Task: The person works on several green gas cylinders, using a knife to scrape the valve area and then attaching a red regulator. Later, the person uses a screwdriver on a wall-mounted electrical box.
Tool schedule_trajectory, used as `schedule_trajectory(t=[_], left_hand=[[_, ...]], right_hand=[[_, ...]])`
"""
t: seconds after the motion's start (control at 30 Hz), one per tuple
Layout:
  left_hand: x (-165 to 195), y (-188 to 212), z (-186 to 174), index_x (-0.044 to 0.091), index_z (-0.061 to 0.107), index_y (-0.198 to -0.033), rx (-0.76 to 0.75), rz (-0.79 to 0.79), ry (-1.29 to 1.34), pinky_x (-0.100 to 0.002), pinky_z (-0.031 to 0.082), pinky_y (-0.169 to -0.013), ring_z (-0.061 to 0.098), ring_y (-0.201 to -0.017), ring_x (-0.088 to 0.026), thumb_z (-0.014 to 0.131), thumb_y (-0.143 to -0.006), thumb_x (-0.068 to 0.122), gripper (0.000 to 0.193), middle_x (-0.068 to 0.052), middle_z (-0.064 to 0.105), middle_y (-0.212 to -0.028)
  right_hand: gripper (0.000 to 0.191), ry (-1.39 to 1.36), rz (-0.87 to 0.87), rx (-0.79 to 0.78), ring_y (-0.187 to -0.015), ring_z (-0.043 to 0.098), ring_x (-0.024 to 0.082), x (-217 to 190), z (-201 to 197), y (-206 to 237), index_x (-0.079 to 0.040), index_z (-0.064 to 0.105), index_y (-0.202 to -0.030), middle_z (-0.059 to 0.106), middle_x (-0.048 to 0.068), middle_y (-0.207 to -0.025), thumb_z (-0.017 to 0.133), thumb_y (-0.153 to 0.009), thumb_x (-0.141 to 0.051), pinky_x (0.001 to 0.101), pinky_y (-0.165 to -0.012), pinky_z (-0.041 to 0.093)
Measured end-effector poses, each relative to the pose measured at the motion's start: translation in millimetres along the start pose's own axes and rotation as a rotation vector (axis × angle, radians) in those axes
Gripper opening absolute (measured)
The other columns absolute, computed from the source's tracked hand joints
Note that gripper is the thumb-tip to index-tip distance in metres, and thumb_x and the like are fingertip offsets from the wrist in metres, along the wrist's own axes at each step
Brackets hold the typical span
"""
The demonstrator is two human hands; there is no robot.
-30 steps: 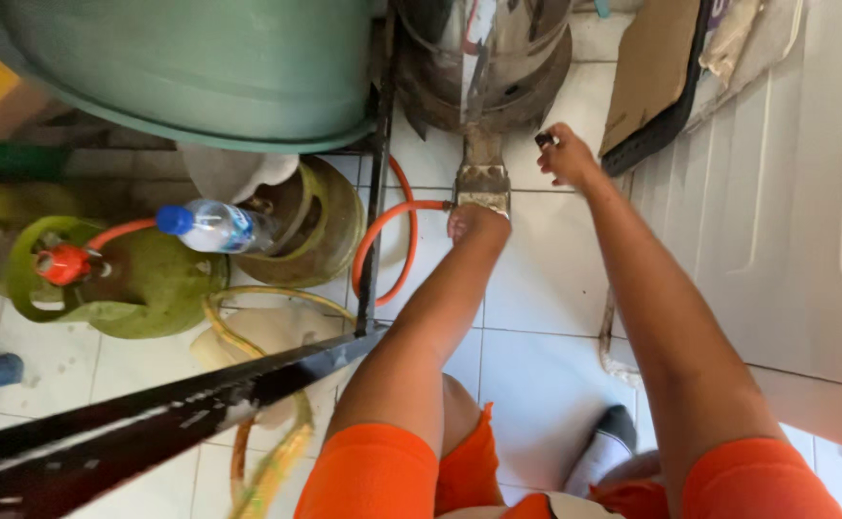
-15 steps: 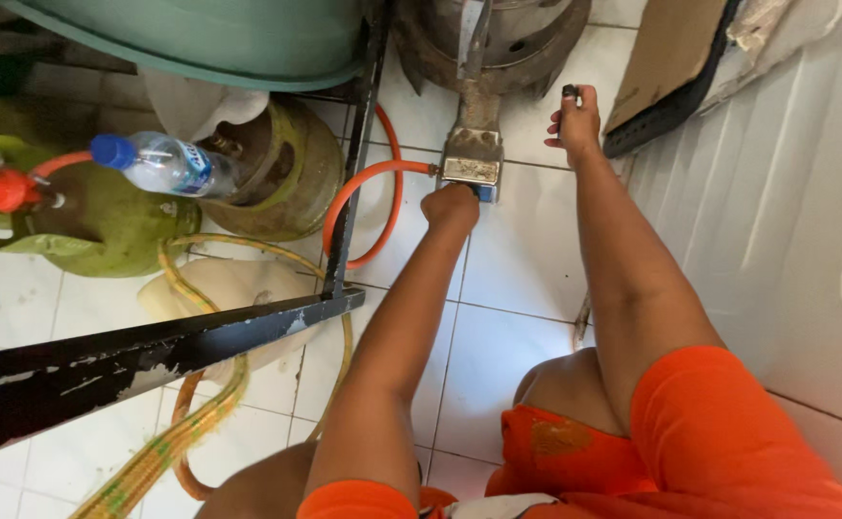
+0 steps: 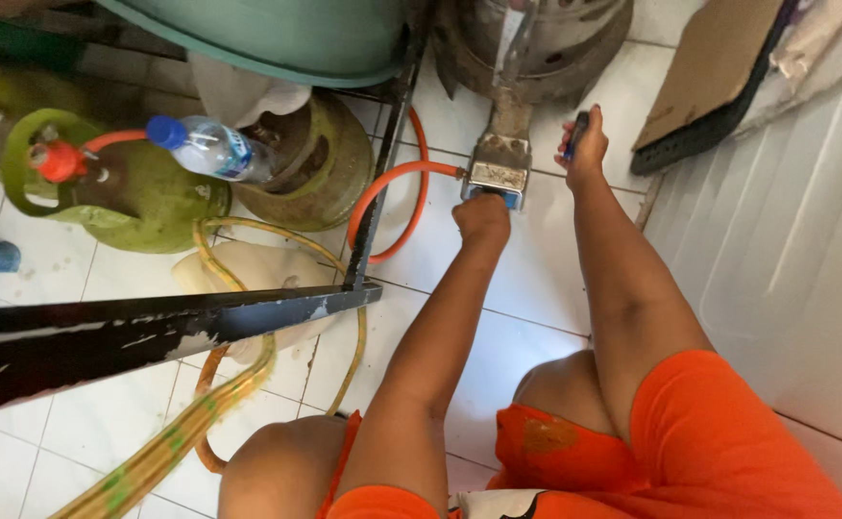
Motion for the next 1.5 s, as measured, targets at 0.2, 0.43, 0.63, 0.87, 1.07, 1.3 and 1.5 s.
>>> schedule_trajectory(t=[0.2, 0.43, 0.63, 0.87, 1.07, 1.3, 1.5], left_hand=[[-1, 17, -7, 0.01, 0.073, -0.09, 0.29, 0.086, -0.008, -0.046, 0.056, -0.068, 0.075, -0.08, -0.028, 0.063, -0.092, 0.016, 0.012, -0.01, 0.076, -0.087], [-4, 23, -1, 0.011, 0.067, -0.084, 0.391, 0.123, -0.131, -0.042, 0.053, -0.06, 0.069, -0.071, -0.025, 0.064, -0.096, 0.04, 0.032, -0.006, 0.069, -0.078], [5, 17, 22, 0.01, 0.063, -0.089, 0.395, 0.133, -0.342, -0.035, 0.051, -0.054, 0.066, -0.068, -0.018, 0.061, -0.099, 0.039, 0.031, -0.003, 0.065, -0.077], [-2, 4, 46, 0.008, 0.064, -0.095, 0.328, 0.067, -0.393, -0.032, 0.052, -0.055, 0.067, -0.069, -0.017, 0.067, -0.091, 0.023, 0.017, -0.003, 0.066, -0.081], [-3, 6, 51, 0.007, 0.063, -0.093, 0.392, 0.056, -0.333, -0.033, 0.053, -0.057, 0.067, -0.069, -0.018, 0.067, -0.09, 0.024, 0.017, -0.004, 0.066, -0.078], [-3, 10, 45, 0.008, 0.061, -0.087, 0.38, 0.069, -0.284, -0.035, 0.052, -0.055, 0.066, -0.065, -0.019, 0.065, -0.098, 0.027, 0.022, -0.004, 0.064, -0.074], [-1, 8, 34, 0.008, 0.063, -0.089, 0.389, 0.079, -0.265, -0.034, 0.052, -0.055, 0.067, -0.068, -0.018, 0.066, -0.091, 0.023, 0.016, -0.005, 0.067, -0.077]], right_hand=[[0.056, 0.22, -0.039, -0.054, -0.057, 0.056, 0.012, 0, -7, -11, -0.013, 0.068, -0.082, 0.058, -0.002, -0.066, 0.05, -0.096, -0.063, 0.0332, -0.057, 0.049], [0.055, 0.312, 0.045, -0.03, -0.056, 0.058, 0.015, 19, -24, -36, -0.012, 0.065, -0.078, 0.059, 0.0, -0.065, 0.051, -0.094, -0.062, 0.0335, -0.054, 0.047], [0.057, 0.245, 0.093, -0.115, -0.056, 0.057, 0.014, 40, -10, -59, -0.012, 0.064, -0.077, 0.059, -0.001, -0.064, 0.049, -0.096, -0.064, 0.0332, -0.055, 0.048], [0.058, 0.187, 0.084, -0.129, -0.056, 0.054, 0.014, 41, 5, -90, -0.013, 0.062, -0.075, 0.055, -0.001, -0.062, 0.045, -0.096, -0.065, 0.0326, -0.054, 0.048], [0.061, 0.151, 0.102, -0.119, -0.057, 0.053, 0.014, 58, -4, -100, -0.012, 0.063, -0.075, 0.056, -0.001, -0.064, 0.044, -0.097, -0.066, 0.0324, -0.054, 0.047], [0.064, 0.161, 0.108, -0.114, -0.056, 0.054, 0.015, 70, -7, -99, -0.012, 0.063, -0.076, 0.056, 0.0, -0.064, 0.041, -0.096, -0.068, 0.033, -0.054, 0.048], [0.064, 0.162, 0.05, -0.158, -0.058, 0.055, 0.014, 63, 2, -89, -0.011, 0.065, -0.08, 0.058, -0.001, -0.066, 0.042, -0.098, -0.068, 0.0332, -0.057, 0.051]])
Point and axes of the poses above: each hand's wrist, its own y-axis away from the middle knuckle, its own z-axis out of the palm, x = y × z, the point moved 10 cm from there along -y, towards the middle knuckle
